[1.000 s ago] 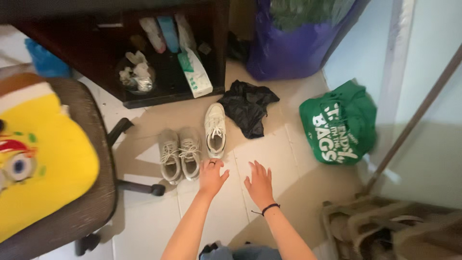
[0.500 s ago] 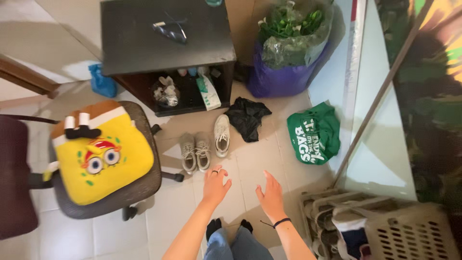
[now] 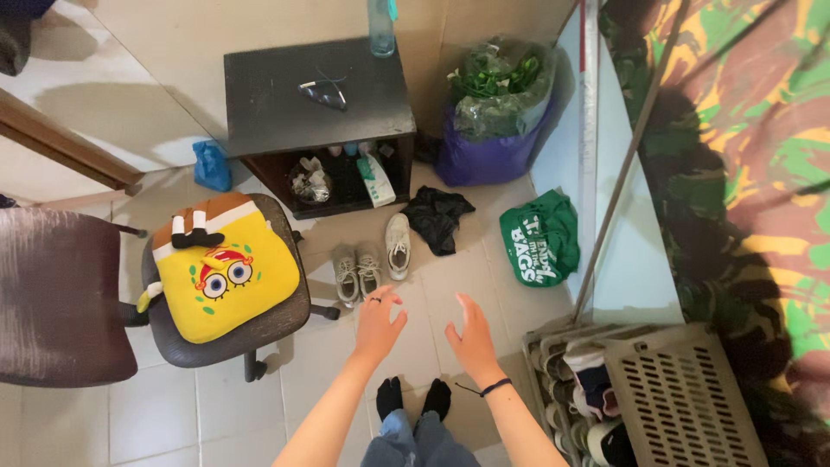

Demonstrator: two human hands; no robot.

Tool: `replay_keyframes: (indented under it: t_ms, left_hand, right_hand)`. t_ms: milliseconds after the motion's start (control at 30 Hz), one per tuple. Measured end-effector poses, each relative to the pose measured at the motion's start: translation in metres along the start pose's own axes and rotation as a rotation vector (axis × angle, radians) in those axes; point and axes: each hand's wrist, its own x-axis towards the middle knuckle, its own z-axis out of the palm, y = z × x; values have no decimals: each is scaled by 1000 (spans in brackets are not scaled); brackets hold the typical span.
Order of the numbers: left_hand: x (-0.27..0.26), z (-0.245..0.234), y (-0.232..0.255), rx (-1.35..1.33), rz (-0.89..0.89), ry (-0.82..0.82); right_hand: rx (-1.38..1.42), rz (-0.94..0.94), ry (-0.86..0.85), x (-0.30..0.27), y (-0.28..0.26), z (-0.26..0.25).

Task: The person removes several pairs of white sneakers from a multi-tier shoe rack and places them on the floor. They then pick up the shoes and place them back onto the rack in a different arrangement.

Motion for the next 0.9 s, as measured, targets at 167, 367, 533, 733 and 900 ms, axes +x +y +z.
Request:
replay_keyframes:
  t_ms: [167,367,533,733,900]
  left_hand:
    - [-19,-16,9,-48,18,0]
    - [-30,-21,16,-98,22,-97]
    - [-29,-17,30,-107,61,-175]
    - [-14,7,57,-120,223,-231]
    - [1,36,86,-152,399,-313]
  right_hand:
    - [13,30,-30,-32,-18,-19]
    - [15,56,-34,-73,-12,-36]
    - [-46,73,31,-101,-2,-47]
    - [-149,173,111,-131,1,-68]
    - [-171,251,215,-155,2,-96]
